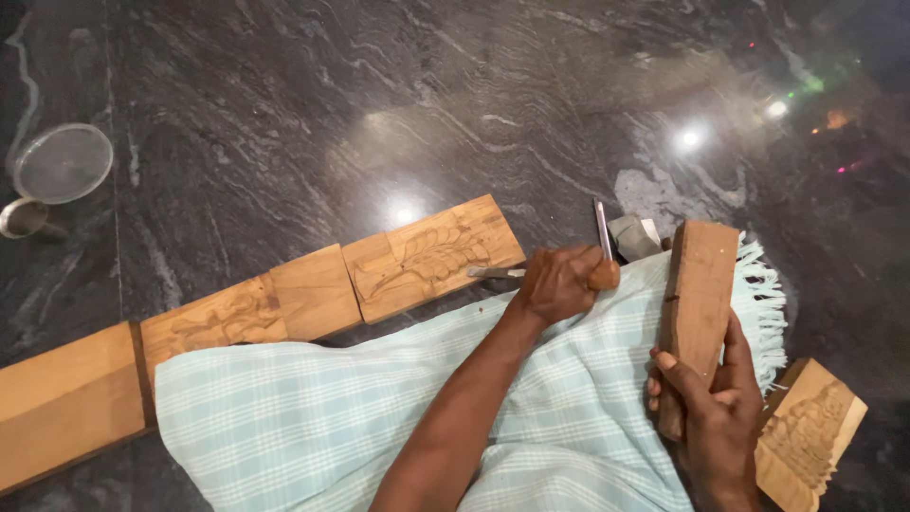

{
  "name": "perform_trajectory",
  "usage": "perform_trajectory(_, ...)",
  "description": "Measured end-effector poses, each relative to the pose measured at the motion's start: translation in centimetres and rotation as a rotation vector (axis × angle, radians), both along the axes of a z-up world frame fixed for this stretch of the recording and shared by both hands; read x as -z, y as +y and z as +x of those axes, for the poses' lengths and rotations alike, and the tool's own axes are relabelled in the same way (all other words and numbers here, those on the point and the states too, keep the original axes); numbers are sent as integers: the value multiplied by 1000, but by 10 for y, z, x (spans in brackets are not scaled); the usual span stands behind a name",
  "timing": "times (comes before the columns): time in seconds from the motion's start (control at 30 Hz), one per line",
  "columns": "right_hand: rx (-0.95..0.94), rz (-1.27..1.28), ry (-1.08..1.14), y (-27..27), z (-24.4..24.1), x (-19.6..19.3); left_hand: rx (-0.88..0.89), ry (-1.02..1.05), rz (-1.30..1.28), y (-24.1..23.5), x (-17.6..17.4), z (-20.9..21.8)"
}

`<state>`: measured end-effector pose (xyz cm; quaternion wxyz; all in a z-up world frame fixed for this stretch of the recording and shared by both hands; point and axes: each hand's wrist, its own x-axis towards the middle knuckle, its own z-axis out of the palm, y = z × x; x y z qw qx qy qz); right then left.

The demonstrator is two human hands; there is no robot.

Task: The person carves a design into a wooden plank using a chisel and a wooden mallet. They repeatedly strike the chisel to shape the wood, occasionally adjusting the tool and mallet position.

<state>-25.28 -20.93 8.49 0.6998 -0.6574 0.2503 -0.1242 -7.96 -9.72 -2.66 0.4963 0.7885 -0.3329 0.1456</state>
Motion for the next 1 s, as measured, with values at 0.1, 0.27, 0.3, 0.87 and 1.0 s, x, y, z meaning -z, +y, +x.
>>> perform_trajectory(0.1, 4, -41, 78, 10, 3, 0, 13, -18, 9, 2, 2, -1)
perform_trajectory(0.27, -58, -135, 205, 8, 12, -1, -30, 18, -36, -1, -2, 7)
perform_trajectory(0.3, -28, -116, 178, 8, 12, 0, -49, 12, -34, -2, -1, 7)
perform_trajectory(0.87, -183, -131, 49, 1, 20, 22, -89, 18, -33, -3, 7, 15)
perform_trajectory(1.0, -104, -131, 181, 3, 25, 13, -96, 29, -33, 1, 4, 18)
